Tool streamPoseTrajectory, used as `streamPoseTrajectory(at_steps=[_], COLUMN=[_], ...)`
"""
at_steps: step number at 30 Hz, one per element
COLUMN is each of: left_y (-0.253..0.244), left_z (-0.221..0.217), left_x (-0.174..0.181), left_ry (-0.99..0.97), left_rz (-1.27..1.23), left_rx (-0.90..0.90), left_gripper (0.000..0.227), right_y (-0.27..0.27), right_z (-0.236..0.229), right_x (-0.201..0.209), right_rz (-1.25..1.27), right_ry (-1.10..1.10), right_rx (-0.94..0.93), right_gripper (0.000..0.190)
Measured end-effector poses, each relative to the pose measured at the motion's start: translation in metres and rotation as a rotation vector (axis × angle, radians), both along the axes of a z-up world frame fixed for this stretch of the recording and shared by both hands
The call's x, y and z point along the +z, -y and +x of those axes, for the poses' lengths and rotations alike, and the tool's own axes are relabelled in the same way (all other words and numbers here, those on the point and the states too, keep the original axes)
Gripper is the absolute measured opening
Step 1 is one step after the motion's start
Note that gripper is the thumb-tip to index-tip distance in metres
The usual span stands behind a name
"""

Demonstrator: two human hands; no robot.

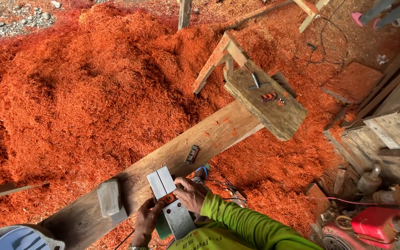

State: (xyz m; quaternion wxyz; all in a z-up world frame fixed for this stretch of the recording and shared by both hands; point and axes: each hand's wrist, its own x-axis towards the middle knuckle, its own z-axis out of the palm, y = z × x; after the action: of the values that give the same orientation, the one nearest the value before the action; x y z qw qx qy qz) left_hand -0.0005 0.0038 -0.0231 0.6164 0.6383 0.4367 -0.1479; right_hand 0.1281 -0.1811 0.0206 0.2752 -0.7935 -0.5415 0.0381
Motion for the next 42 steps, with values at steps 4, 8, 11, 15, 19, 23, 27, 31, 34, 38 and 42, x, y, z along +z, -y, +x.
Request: streamPoseTrajectory(at_steps=[4, 8, 11, 15, 19, 23, 27, 31, 34, 38, 42], left_y=[0.002, 0.001, 0.001, 0.000, 0.001, 0.001, 0.002, 0.001, 0.001, 0.003, 0.004], left_z=[-0.004, 0.000, 0.005, 0.000, 0.002, 0.004, 0.001, 0.003, -0.002, -0.005, -0.003], left_x=[-0.005, 0.004, 0.020, 0.004, 0.010, 0.015, 0.007, 0.013, 0.001, 0.007, 0.014], left_ry=[0.026, 0.003, -0.001, 0.005, -0.007, -0.012, 0.026, -0.008, -0.013, 0.138, 0.098], left_rz=[-0.030, -0.070, -0.063, -0.034, -0.060, -0.088, -0.060, -0.057, 0.030, -0.053, -0.049], left_rx=[0.029, 0.054, 0.041, 0.016, 0.046, 0.063, 0.060, 0.043, -0.012, 0.042, 0.080], left_gripper=[0.044, 0.046, 0.041, 0.043, 0.045, 0.048, 0.046, 0.048, 0.046, 0.035, 0.044], right_y=[0.001, 0.000, -0.001, 0.000, 0.000, 0.000, -0.001, -0.001, -0.002, -0.007, -0.004], right_z=[-0.002, -0.001, -0.001, -0.005, -0.007, -0.009, -0.008, -0.013, -0.013, -0.017, -0.013], right_x=[-0.003, 0.001, 0.004, 0.001, -0.007, -0.010, 0.007, -0.008, -0.005, 0.003, -0.026], right_rz=[-0.039, -0.014, -0.036, -0.013, -0.009, 0.053, 0.028, 0.083, 0.046, 0.080, 0.137], right_ry=[0.072, -0.071, 0.022, -0.034, -0.088, -0.194, -0.166, -0.149, -0.063, -0.032, -0.067], right_rx=[0.062, -0.009, 0.021, -0.057, -0.079, -0.111, -0.104, -0.112, -0.127, -0.215, -0.152], right_gripper=[0.002, 0.006, 0.003, 0.009, 0.010, 0.014, 0.012, 0.012, 0.011, 0.013, 0.009])
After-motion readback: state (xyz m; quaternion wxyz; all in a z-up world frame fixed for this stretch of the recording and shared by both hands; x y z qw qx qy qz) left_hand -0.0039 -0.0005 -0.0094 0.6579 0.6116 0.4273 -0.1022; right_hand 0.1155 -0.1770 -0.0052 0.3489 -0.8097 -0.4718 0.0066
